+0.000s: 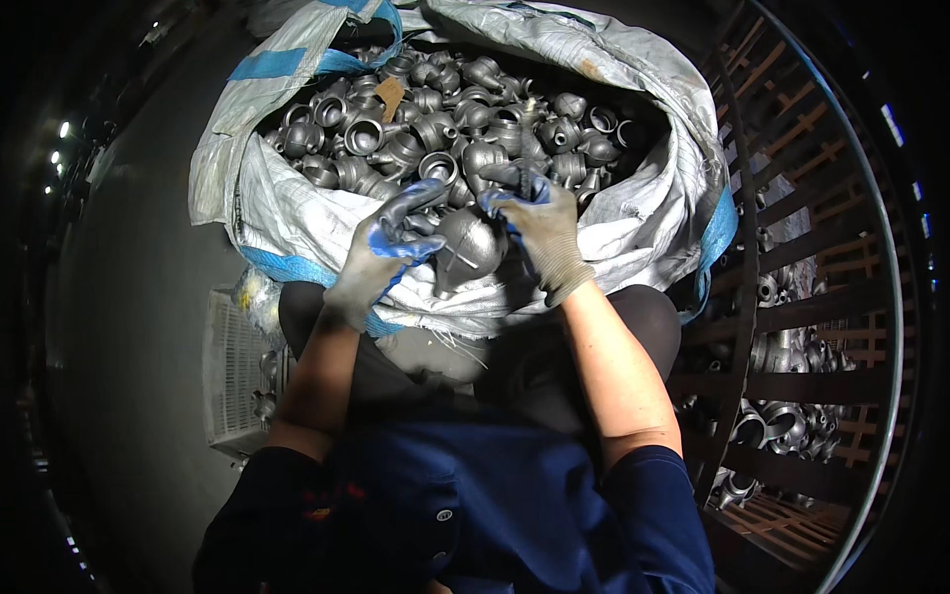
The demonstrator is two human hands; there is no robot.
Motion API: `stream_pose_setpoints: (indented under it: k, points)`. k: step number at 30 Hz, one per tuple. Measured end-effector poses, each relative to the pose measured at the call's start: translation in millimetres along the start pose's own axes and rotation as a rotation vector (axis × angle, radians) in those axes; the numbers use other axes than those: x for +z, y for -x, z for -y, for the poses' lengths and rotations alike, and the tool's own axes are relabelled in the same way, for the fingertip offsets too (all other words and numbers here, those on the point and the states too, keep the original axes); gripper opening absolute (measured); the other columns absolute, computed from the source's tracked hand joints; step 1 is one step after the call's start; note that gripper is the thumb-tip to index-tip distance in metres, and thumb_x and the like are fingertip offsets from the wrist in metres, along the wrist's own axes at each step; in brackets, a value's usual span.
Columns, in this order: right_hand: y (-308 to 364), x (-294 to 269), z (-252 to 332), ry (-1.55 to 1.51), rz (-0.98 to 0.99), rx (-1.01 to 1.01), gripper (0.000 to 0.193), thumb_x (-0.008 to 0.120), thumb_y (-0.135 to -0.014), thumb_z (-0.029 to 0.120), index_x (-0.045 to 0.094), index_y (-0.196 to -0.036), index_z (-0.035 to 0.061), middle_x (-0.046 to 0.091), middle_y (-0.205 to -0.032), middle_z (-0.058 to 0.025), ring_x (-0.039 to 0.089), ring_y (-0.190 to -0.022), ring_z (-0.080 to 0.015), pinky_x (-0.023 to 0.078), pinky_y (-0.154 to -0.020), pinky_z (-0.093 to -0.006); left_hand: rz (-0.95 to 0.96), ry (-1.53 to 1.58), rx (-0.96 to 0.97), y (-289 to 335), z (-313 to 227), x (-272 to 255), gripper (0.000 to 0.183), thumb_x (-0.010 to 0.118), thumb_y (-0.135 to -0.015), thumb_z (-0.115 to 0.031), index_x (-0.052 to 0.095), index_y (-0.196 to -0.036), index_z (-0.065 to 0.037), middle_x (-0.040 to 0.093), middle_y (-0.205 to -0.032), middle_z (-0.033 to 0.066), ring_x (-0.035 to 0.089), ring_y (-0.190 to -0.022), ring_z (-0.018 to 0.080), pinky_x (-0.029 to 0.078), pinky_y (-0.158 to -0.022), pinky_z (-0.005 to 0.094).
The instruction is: Inspecting and deburring metal castings using a small manual scraping tool.
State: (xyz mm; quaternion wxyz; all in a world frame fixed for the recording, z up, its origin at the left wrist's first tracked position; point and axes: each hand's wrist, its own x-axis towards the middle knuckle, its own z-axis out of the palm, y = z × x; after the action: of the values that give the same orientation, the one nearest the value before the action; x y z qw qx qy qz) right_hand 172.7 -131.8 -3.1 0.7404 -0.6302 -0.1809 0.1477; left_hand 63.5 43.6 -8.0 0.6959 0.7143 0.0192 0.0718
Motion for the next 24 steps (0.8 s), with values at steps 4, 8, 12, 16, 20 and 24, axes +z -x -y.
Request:
stream_pose_setpoints:
  k: [4,8,12,16,20,24]
  points:
    - [3,8,-2,0.216,-0.039,0.008,0.021,0.071,-0.073,0.011,0.067,-0.092,0.0034,0.061,-0.068,0.003,0.046,-0.056,-0.0026,0.041,-0.052,-0.0198,-0.075,0.032,0.031,-4,7,17,0.056,0.066,-0.079,-0.004,0.041,-0.129,-0.003,0.053,-0.119,0.0076,0.054,-0.091,0.0092,0.048,-0.076,0.0215]
    - [3,8,-5,0.236,-0.045,-0.086,0.016,0.071,-0.073,0.012,0.067,-0.085,0.0028,0.06,-0.065,0.0017,0.047,-0.055,-0.0026,0.04,-0.05,-0.0205,-0.21,-0.47,0.178,6,15,43,0.079,0.075,-0.072,-0.021,0.03,-0.133,0.002,0.041,-0.131,0.0181,0.048,-0.112,0.0265,0.043,-0.092,0.0343]
    - [5,12,-4,0.382,-0.011,-0.264,0.018,0.071,-0.073,0.013,0.065,-0.087,0.0018,0.061,-0.067,0.0018,0.048,-0.057,-0.0027,0.04,-0.05,-0.0201,-0.31,-0.821,0.372,11,23,61,0.099,0.082,-0.059,-0.034,0.028,-0.134,0.002,0.033,-0.135,0.0215,0.034,-0.124,0.0373,0.031,-0.102,0.0436]
    - [4,10,7,-0.099,-0.034,0.061,0.016,0.068,-0.079,0.015,0.065,-0.091,0.0047,0.06,-0.071,0.005,0.046,-0.058,-0.0009,0.037,-0.05,-0.0168,-0.263,-0.398,0.407,2,28,45,0.093,0.083,-0.058,-0.018,0.03,-0.133,0.001,0.037,-0.133,0.0165,0.037,-0.123,0.0305,0.034,-0.102,0.0409]
    - [9,-9,19,-0.145,-0.119,0.075,0.018,0.066,-0.081,0.019,0.064,-0.094,0.0055,0.05,-0.064,0.0099,0.04,-0.05,0.0012,0.029,-0.043,-0.0158,-0.147,0.556,0.169,4,28,21,0.073,0.072,-0.067,-0.005,0.035,-0.13,0.001,0.042,-0.127,0.0114,0.044,-0.117,0.0209,0.045,-0.095,0.0347]
    - [10,-10,16,0.093,-0.064,-0.059,0.016,0.058,-0.086,0.021,0.063,-0.087,0.0054,0.044,-0.054,0.0078,0.037,-0.042,-0.0011,0.026,-0.039,-0.0185,-0.259,0.709,0.111,2,26,7,0.057,0.059,-0.076,-0.005,0.037,-0.128,0.001,0.045,-0.124,0.0134,0.046,-0.116,0.0257,0.042,-0.098,0.0417]
